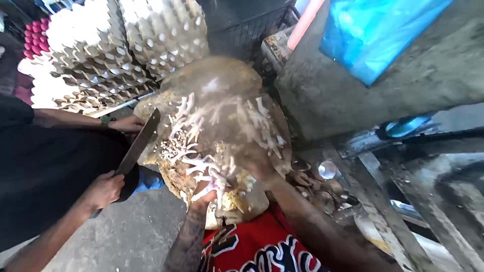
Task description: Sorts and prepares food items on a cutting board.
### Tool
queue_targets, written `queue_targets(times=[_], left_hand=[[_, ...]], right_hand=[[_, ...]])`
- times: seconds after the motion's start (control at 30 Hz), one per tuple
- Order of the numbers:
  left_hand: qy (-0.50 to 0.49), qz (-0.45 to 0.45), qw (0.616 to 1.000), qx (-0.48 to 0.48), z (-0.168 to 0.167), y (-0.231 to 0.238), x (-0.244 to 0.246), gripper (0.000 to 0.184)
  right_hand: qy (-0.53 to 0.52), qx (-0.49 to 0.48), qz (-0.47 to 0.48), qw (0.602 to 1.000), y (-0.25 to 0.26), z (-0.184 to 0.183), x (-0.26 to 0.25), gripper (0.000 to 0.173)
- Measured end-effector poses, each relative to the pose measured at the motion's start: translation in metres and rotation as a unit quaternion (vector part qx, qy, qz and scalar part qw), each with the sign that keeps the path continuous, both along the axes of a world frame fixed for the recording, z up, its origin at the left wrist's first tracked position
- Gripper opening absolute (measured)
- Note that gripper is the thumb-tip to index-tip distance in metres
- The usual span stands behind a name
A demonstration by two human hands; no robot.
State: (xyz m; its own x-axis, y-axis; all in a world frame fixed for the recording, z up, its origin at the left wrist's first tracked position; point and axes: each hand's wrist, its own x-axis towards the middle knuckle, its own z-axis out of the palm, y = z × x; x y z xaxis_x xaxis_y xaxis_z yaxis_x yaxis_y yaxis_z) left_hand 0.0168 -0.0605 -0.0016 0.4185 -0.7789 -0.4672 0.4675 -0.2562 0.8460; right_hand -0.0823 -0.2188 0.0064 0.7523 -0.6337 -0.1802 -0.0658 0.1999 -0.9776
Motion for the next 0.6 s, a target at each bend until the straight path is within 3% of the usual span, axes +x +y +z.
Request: queue_targets(times=[0.13,0.37,0.43,0.5,0.53,0.6], left_hand=[[0.090,0.039,0.992,-0.078,-0.002,0.005,-0.002,0.029],[0.139,0.013,0.967,-0.212,-0.006,0.029,-0.015,0.041],[0.127,0.006,0.961,-0.244,-0.009,0.035,-0.011,0.042],[0.114,0.000,0.961,-0.251,-0.012,0.039,-0.006,0.040],[0.113,-0.006,0.961,-0.253,-0.014,0.039,-0.003,0.039],[0.136,-0.031,0.954,-0.264,-0.023,0.035,-0.001,0.040]], right_hand=[[-0.026,-0.055,-0.016,0.998,0.004,0.002,0.015,0.011],[0.109,-0.130,-0.074,0.983,-0.052,0.002,0.018,0.021],[0.202,-0.154,0.095,0.963,-0.065,0.014,0.000,0.021],[0.268,-0.125,0.315,0.902,-0.062,0.022,-0.009,0.048],[0.245,-0.101,0.334,0.905,-0.057,0.020,-0.014,0.055],[0.119,-0.017,0.247,0.962,-0.043,0.009,-0.022,0.043]])
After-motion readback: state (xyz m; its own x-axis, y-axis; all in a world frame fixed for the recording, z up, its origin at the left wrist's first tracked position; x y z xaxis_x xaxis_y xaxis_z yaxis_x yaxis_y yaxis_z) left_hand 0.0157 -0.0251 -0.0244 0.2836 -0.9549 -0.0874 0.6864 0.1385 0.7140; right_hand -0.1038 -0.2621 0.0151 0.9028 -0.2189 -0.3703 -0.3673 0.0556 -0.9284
